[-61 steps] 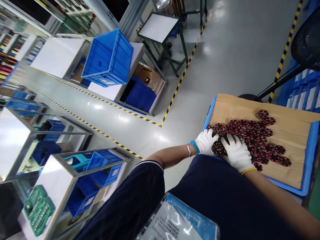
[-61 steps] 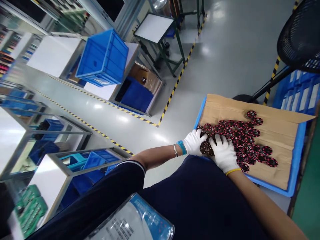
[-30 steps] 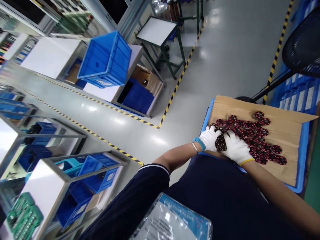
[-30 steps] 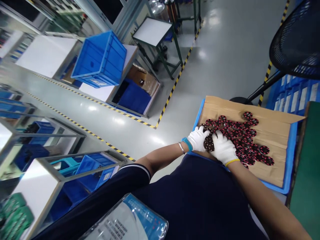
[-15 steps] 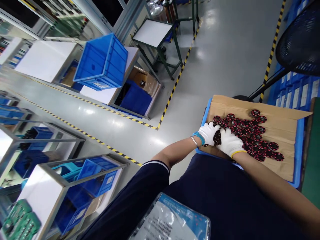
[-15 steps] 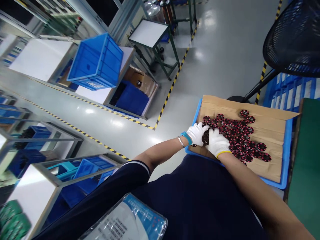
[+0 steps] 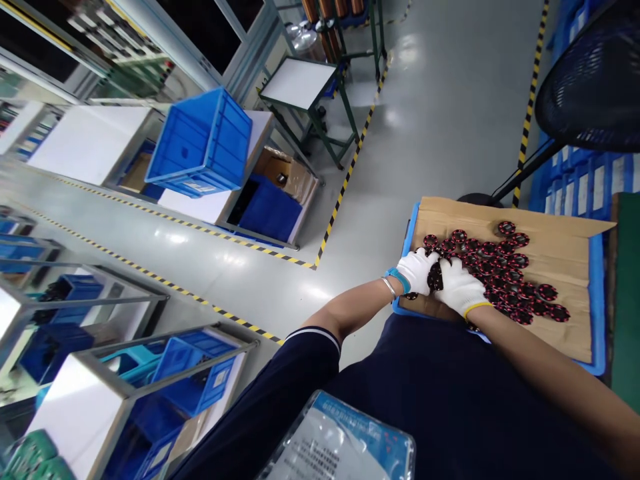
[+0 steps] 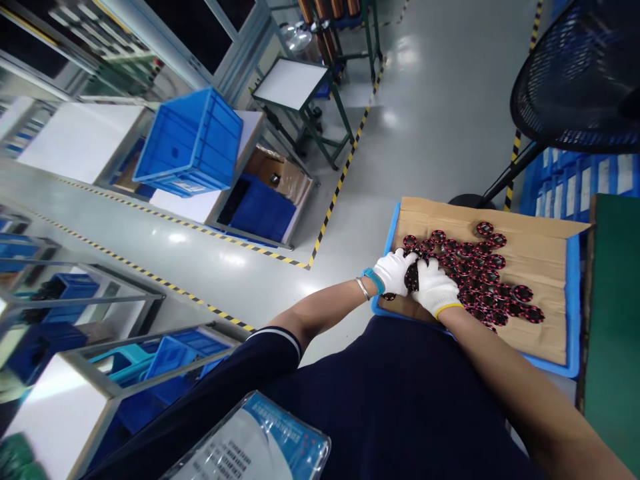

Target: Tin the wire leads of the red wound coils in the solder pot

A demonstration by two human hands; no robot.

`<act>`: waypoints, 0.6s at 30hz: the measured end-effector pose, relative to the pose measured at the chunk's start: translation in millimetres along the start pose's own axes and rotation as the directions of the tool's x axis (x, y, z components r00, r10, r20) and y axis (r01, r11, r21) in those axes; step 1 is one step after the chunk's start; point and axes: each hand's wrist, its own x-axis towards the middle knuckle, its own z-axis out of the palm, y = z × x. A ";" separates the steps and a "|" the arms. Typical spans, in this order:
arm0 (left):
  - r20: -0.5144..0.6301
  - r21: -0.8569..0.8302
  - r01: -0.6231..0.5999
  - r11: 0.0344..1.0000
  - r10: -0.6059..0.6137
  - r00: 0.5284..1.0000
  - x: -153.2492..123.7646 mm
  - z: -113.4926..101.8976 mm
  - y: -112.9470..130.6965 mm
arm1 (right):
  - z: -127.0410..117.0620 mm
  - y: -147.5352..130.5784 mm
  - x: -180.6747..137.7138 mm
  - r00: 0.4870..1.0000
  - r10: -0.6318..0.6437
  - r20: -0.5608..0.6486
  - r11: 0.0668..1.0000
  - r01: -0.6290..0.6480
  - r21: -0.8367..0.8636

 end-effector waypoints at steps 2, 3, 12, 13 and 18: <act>0.007 -0.023 0.032 0.999 -0.032 0.999 1.1 -2.8 0.4 | -2.3 6.6 3.6 1.000 0.004 -0.003 0.999 -0.004 0.039; 0.004 -0.035 0.044 0.998 -0.044 0.999 1.8 -4.4 0.3 | -4.0 10.3 5.1 1.000 0.008 -0.011 0.997 -0.007 0.071; 0.031 -0.108 0.093 0.990 -0.090 0.995 -1.7 -18.1 0.7 | -17.3 23.0 5.2 0.998 0.019 -0.059 0.971 -0.004 0.239; 0.020 -0.111 0.097 0.989 -0.096 0.995 -3.1 -21.1 1.2 | -19.8 23.1 4.4 0.998 0.026 -0.063 0.971 -0.010 0.239; -0.063 -0.097 0.087 0.991 -0.093 0.994 -8.9 -42.3 7.0 | -37.8 26.4 -1.9 0.991 0.029 -0.128 0.971 0.002 0.238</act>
